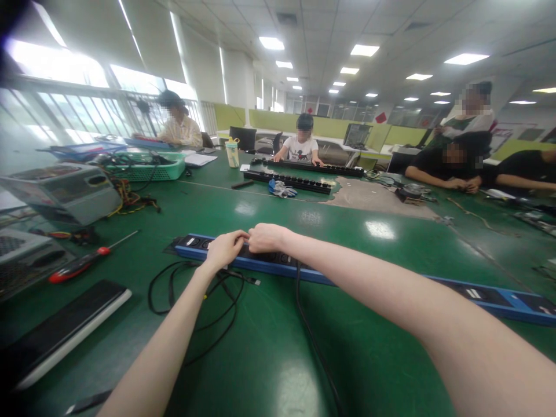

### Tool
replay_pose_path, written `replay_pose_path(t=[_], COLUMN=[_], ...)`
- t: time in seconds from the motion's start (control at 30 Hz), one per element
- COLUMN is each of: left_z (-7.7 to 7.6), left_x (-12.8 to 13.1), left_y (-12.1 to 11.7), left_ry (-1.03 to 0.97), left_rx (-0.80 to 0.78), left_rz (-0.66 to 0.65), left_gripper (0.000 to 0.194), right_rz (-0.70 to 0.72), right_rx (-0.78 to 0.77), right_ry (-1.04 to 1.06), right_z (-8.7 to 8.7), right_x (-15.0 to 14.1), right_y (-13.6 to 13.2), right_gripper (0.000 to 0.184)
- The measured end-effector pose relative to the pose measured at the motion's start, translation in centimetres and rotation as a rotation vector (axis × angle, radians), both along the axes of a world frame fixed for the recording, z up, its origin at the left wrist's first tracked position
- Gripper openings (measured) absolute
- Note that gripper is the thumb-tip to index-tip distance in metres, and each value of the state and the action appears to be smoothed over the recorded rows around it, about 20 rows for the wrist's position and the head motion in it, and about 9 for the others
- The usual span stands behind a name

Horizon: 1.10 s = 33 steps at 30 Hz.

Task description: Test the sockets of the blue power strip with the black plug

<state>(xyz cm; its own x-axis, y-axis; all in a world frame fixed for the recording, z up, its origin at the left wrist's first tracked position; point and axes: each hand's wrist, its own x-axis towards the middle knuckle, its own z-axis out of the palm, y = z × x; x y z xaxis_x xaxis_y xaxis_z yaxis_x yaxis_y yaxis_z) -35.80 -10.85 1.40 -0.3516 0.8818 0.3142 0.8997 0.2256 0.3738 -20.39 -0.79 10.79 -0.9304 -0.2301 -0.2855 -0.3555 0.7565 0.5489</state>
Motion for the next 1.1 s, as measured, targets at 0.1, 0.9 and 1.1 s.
replay_pose_path(t=[0.1, 0.9, 1.1], left_z=[0.0, -0.1, 0.0], left_x=[0.1, 0.3, 0.6], left_y=[0.0, 0.3, 0.5], left_ry=[0.002, -0.046, -0.047], left_rx=[-0.009, -0.009, -0.03], left_rz=[0.01, 0.002, 0.009], left_gripper=[0.033, 0.032, 0.033], right_rz=[-0.01, -0.889, -1.115], right_rx=[-0.005, -1.002, -0.956], right_ry=[-0.004, 0.528, 0.78], right_z=[0.4, 5.0, -2.0], right_x=[-0.2, 18.8, 19.8], right_y=[0.2, 0.1, -0.2], right_gripper=[0.023, 0.041, 0.048])
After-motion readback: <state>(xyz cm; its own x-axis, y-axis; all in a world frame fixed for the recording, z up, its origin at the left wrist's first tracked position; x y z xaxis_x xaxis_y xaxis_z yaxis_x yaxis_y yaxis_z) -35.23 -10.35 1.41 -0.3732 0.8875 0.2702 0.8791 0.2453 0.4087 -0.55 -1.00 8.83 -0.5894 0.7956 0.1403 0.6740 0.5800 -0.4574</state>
